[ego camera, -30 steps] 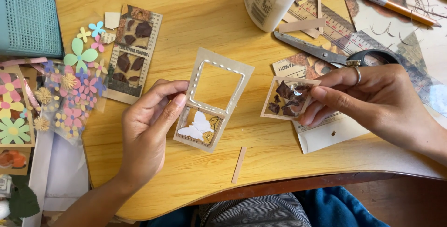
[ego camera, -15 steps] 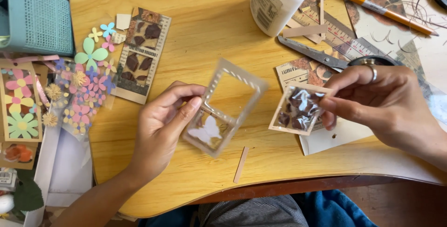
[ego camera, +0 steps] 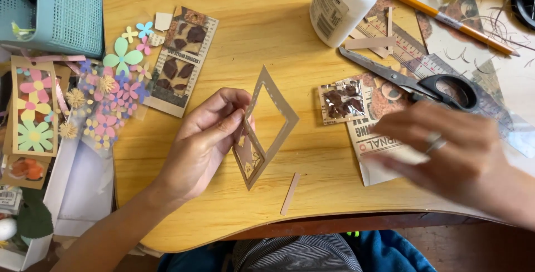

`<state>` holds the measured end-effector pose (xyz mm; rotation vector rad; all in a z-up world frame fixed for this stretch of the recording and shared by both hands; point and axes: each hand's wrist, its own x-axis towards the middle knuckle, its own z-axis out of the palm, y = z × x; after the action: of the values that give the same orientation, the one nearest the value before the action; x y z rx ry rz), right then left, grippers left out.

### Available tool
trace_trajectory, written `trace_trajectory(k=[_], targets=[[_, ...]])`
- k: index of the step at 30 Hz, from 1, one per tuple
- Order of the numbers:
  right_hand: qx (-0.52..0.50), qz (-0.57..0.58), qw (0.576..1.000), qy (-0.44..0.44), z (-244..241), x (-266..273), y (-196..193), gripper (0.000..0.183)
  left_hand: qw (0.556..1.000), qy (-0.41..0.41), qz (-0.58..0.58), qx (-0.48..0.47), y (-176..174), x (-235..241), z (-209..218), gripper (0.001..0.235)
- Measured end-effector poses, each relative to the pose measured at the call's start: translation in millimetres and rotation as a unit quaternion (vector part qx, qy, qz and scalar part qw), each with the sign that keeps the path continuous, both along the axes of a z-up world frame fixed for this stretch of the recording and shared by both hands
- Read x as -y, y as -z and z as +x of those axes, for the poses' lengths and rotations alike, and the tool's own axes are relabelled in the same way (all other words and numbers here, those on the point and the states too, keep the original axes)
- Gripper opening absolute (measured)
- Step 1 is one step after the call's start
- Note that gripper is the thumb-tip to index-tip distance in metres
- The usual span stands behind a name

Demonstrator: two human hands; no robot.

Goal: Assembling decorative paper frames and plastic inserts for scrapbooking or journaling.

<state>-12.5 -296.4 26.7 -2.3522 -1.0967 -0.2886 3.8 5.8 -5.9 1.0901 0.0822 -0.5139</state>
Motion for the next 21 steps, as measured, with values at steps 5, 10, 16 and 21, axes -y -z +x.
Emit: trace_trajectory(k=[5,10,16,21], targets=[[-0.034,-0.013,0.997,0.071,25,10,-5,0.018,0.995,0.044,-0.087,0.011,-9,1,2,0.014],[-0.056,-0.027,0.996,0.069,33,0,-8,0.022,0.974,0.089,-0.206,-0.025,-4,7,3,0.017],[-0.357,0.141,0.920,0.081,38,-15,-32,0.020,0.944,0.235,-0.231,-0.028,-10,35,-2,0.018],[-0.328,0.123,0.935,0.051,41,-14,-33,0.017,0.926,0.298,-0.233,-0.004,-18,43,5,0.005]])
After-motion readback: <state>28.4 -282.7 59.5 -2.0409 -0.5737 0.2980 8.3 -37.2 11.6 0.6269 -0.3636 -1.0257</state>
